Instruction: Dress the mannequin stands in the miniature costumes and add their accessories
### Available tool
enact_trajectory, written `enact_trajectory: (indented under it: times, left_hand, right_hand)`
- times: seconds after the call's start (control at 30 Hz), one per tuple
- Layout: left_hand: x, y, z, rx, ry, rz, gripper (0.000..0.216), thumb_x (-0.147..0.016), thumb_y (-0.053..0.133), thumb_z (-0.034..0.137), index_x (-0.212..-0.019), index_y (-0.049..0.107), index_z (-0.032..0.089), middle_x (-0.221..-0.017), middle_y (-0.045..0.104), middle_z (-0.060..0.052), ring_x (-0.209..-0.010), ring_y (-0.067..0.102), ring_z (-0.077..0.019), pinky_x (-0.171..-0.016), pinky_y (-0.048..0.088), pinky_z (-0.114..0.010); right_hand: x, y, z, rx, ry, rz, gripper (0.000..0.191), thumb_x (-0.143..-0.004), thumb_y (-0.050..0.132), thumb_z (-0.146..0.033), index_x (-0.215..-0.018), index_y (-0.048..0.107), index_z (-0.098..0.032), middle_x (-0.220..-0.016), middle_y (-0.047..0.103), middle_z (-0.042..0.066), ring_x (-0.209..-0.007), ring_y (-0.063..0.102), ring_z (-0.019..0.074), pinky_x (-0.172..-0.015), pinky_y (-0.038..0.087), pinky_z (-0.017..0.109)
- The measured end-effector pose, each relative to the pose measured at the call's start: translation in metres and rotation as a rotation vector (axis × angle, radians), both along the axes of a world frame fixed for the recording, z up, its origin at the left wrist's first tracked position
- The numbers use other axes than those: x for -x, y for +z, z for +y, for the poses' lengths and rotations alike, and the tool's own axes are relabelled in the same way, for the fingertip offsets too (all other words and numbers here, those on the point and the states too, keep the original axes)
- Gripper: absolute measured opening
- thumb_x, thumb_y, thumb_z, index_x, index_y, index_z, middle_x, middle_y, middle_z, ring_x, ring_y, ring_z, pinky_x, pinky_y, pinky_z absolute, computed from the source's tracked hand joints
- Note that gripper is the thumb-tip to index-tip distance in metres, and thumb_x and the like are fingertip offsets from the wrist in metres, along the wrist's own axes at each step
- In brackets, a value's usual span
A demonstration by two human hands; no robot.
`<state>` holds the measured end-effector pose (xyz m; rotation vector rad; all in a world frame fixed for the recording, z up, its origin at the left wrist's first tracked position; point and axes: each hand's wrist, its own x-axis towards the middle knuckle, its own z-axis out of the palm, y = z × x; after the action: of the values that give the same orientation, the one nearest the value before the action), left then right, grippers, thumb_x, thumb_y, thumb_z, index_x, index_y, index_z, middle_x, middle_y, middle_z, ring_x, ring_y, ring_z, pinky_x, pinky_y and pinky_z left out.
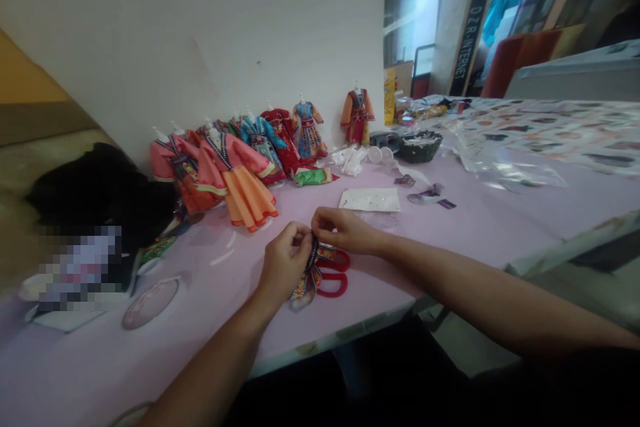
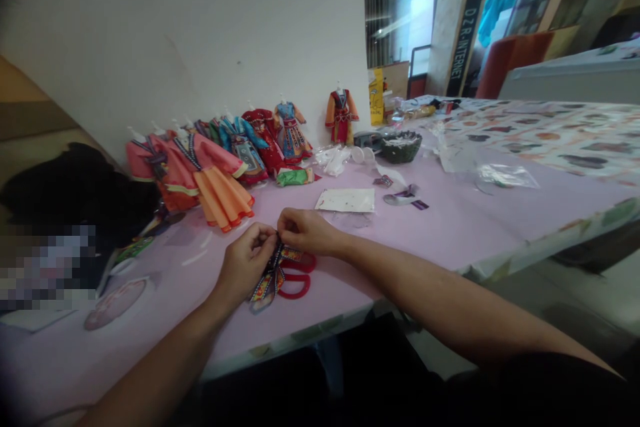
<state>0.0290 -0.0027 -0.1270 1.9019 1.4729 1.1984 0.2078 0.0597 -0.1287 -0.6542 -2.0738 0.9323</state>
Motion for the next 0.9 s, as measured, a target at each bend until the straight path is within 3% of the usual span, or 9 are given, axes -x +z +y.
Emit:
enact_trajectory:
  times: [0.9]
  left_hand:
    - [0.0008,0.0003,0.0016,0.058,-0.013,-0.064,0.015,-0.089,0.058,0.034,-0.086,0.06,0.02,-0.076,0.063,0.002,-0.069,0.061,-0.0142,-0.063,0.046,-0.025]
  right_hand:
    - [-0.0025,0.0048,-0.0051,-0.013,0.063,0.012,0.004,-0.086,0.056,-0.015,-0.083,0.055,-0.018,-0.076,0.059,-0.002,-0.069,0.053,0.0115,-0.069,0.045,0.024]
